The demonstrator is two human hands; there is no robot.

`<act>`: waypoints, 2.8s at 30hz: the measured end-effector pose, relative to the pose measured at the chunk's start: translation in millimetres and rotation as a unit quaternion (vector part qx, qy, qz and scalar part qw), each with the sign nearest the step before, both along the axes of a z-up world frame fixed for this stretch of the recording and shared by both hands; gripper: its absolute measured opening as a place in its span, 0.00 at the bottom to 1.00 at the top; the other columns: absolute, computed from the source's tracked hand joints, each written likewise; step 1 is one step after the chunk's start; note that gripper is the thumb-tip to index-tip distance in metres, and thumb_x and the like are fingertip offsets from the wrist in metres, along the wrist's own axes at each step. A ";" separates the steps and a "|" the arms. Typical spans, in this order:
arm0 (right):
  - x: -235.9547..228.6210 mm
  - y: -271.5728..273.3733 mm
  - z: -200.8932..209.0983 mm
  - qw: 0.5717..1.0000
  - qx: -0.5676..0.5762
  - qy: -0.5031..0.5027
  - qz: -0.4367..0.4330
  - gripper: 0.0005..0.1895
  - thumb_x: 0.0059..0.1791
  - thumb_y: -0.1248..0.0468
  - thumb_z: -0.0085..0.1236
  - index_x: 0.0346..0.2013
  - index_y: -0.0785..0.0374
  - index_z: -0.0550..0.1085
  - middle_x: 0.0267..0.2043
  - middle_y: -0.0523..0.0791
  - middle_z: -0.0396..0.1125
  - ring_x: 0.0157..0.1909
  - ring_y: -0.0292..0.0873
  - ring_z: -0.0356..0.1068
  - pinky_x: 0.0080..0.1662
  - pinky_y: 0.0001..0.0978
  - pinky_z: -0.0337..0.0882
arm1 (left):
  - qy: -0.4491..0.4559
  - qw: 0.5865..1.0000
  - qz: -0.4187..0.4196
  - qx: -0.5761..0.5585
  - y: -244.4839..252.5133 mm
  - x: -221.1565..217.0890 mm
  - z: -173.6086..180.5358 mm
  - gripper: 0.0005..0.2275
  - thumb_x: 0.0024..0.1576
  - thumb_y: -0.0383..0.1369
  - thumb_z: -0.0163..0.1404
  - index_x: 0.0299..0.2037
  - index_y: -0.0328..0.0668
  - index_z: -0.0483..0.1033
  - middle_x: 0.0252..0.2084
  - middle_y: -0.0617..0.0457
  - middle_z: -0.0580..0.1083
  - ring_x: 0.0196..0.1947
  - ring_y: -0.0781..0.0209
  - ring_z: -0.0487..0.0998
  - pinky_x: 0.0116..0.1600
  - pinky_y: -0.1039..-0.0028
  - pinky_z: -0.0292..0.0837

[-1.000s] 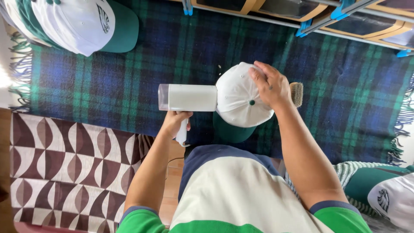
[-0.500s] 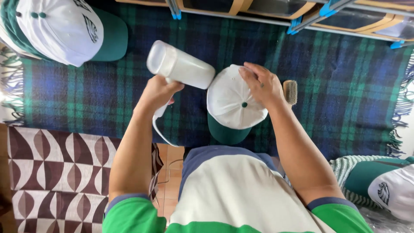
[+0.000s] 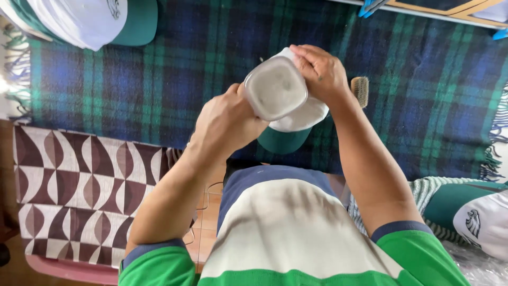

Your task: Using a handheld steamer and a brush to clean and remove wrinkles from a baseball cap.

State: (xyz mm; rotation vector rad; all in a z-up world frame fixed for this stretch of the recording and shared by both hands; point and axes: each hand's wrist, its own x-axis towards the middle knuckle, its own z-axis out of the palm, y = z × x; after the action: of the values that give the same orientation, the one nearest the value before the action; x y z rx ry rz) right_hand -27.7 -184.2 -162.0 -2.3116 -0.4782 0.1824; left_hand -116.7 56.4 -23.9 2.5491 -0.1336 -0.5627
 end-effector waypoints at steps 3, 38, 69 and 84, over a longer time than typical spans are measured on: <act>-6.8 3.1 9.5 0.999 0.010 0.014 -0.030 0.18 0.59 0.54 0.48 0.61 0.55 0.75 0.63 0.48 0.69 0.64 0.49 0.68 0.59 0.41 0.68 | -0.051 0.996 0.037 -0.066 16.3 -28.3 -21.4 0.31 0.51 0.45 0.59 0.66 0.47 0.66 0.55 0.43 0.76 0.40 0.34 0.80 0.36 0.47 0.76; -106.6 -28.1 -42.9 0.886 0.271 0.214 -0.308 0.34 0.57 0.36 0.43 0.74 0.46 0.60 0.69 0.66 0.56 0.68 0.65 0.60 0.61 0.60 0.67 | -0.009 0.883 0.468 -0.034 136.9 3.8 -272.9 0.28 0.55 0.58 0.54 0.45 0.36 0.76 0.42 0.33 0.77 0.47 0.31 0.78 0.54 0.45 0.73; -92.6 -108.2 -31.5 0.955 -0.164 -0.073 -0.234 0.25 0.56 0.59 0.57 0.69 0.52 0.71 0.44 0.62 0.70 0.43 0.71 0.72 0.40 0.61 0.73 | -0.163 0.881 0.197 -0.397 -52.3 33.8 -166.0 0.16 0.70 0.41 0.44 0.62 0.45 0.74 0.61 0.45 0.75 0.64 0.44 0.73 0.68 0.56 0.66; -146.2 -74.8 104.8 0.912 -0.334 -0.219 -0.092 0.19 0.56 0.52 0.52 0.62 0.38 0.76 0.29 0.35 0.64 0.29 0.38 0.70 0.29 0.29 0.70 | 0.182 0.876 0.217 -0.390 -31.2 126.9 -218.0 0.13 0.57 0.46 0.54 0.46 0.56 0.86 0.39 0.49 0.82 0.37 0.56 0.82 0.46 0.67 0.82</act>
State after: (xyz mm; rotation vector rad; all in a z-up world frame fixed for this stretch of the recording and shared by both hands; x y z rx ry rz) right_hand -173.9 -259.0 -57.2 -3.0758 -0.4570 -0.3302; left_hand 10.2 25.1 -241.9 1.5822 0.2898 -0.6306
